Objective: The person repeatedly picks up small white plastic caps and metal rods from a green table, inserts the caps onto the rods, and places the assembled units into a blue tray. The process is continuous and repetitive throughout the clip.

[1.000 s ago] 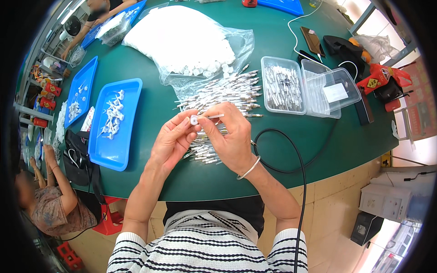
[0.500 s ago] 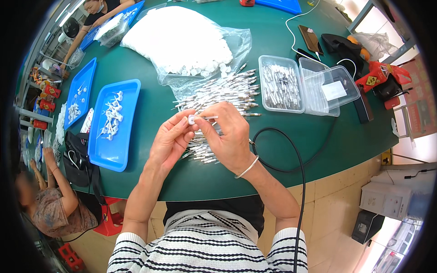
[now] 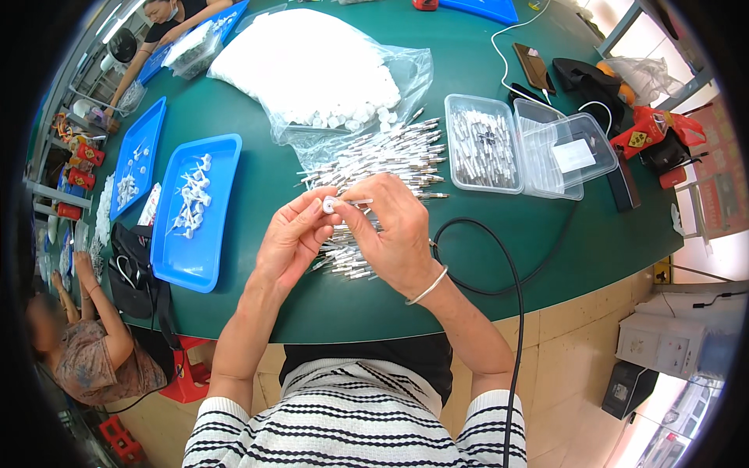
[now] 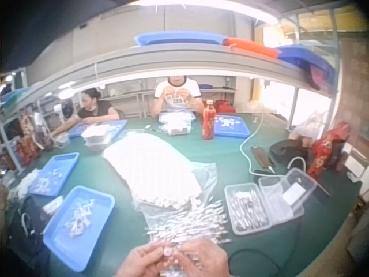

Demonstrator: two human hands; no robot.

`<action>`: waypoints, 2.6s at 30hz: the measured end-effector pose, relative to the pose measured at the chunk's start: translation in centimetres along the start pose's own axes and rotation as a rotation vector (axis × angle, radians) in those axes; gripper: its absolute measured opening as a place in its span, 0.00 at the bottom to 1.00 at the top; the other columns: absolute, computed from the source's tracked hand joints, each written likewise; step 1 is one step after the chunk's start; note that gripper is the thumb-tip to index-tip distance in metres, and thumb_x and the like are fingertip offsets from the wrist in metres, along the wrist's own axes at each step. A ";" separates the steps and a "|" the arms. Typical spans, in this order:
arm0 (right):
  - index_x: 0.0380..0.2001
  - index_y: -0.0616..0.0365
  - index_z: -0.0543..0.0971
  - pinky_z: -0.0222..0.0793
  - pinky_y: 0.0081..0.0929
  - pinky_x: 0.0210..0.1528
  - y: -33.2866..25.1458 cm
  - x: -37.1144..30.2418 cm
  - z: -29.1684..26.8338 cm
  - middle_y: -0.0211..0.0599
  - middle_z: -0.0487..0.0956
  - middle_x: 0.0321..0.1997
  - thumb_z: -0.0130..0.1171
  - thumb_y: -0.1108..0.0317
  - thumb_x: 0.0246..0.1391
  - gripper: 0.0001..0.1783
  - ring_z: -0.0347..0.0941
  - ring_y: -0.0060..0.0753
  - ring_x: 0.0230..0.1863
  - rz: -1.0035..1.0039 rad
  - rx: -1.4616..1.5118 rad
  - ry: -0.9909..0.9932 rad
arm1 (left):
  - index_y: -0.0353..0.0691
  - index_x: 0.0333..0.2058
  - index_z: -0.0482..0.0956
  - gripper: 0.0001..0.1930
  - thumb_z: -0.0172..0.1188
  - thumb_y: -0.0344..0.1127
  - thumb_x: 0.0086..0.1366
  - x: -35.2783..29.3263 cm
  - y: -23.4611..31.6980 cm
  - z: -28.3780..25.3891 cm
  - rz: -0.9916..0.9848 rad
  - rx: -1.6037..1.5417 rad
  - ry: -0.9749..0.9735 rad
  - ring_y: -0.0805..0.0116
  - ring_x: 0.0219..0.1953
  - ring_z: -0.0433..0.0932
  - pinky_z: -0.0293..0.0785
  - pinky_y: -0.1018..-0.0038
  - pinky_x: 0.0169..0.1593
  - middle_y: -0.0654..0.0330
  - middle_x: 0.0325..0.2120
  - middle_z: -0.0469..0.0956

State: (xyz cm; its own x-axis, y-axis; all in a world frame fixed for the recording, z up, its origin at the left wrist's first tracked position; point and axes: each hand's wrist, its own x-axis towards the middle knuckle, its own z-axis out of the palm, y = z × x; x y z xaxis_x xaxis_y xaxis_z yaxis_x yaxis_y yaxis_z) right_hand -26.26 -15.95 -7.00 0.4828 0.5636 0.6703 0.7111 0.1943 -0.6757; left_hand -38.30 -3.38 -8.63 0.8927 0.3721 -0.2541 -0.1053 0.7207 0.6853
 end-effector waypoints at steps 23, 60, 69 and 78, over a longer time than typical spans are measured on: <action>0.29 0.58 0.78 0.68 0.31 0.31 -0.3 0.2 -0.4 0.33 0.77 0.28 0.65 0.73 0.48 0.06 0.73 0.36 0.30 0.042 0.008 -0.040 | 0.30 0.49 0.75 0.14 0.53 0.32 0.68 0.0 -0.2 0.1 0.066 0.157 -0.002 0.74 0.38 0.81 0.80 0.84 0.40 0.55 0.37 0.80; 0.29 0.58 0.77 0.68 0.31 0.31 -0.4 0.1 0.0 0.33 0.77 0.27 0.65 0.74 0.47 0.06 0.73 0.37 0.30 0.015 0.002 -0.020 | 0.30 0.48 0.75 0.13 0.55 0.30 0.67 0.0 -0.1 -0.1 0.006 0.004 0.003 0.70 0.39 0.81 0.80 0.81 0.42 0.55 0.38 0.79; 0.29 0.58 0.78 0.68 0.30 0.30 -0.3 0.0 0.0 0.33 0.77 0.28 0.66 0.74 0.46 0.06 0.73 0.35 0.29 0.000 0.007 -0.017 | 0.30 0.48 0.75 0.13 0.56 0.30 0.67 0.1 -0.1 -0.3 -0.013 -0.029 -0.008 0.70 0.39 0.81 0.80 0.81 0.43 0.55 0.37 0.79; 0.28 0.59 0.78 0.68 0.27 0.28 -0.4 0.1 0.0 0.33 0.77 0.27 0.67 0.72 0.47 0.06 0.72 0.31 0.27 0.038 0.025 -0.008 | 0.30 0.48 0.75 0.13 0.56 0.30 0.67 0.0 -0.2 -0.1 -0.001 -0.014 -0.002 0.70 0.39 0.81 0.80 0.81 0.43 0.55 0.37 0.79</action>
State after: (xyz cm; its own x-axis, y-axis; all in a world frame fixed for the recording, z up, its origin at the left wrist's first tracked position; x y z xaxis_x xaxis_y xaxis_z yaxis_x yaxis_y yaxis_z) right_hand -26.54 -16.01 -6.68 0.5053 0.5773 0.6414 0.6790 0.1927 -0.7084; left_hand -38.31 -3.46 -8.88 0.8936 0.3704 -0.2537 -0.1106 0.7293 0.6752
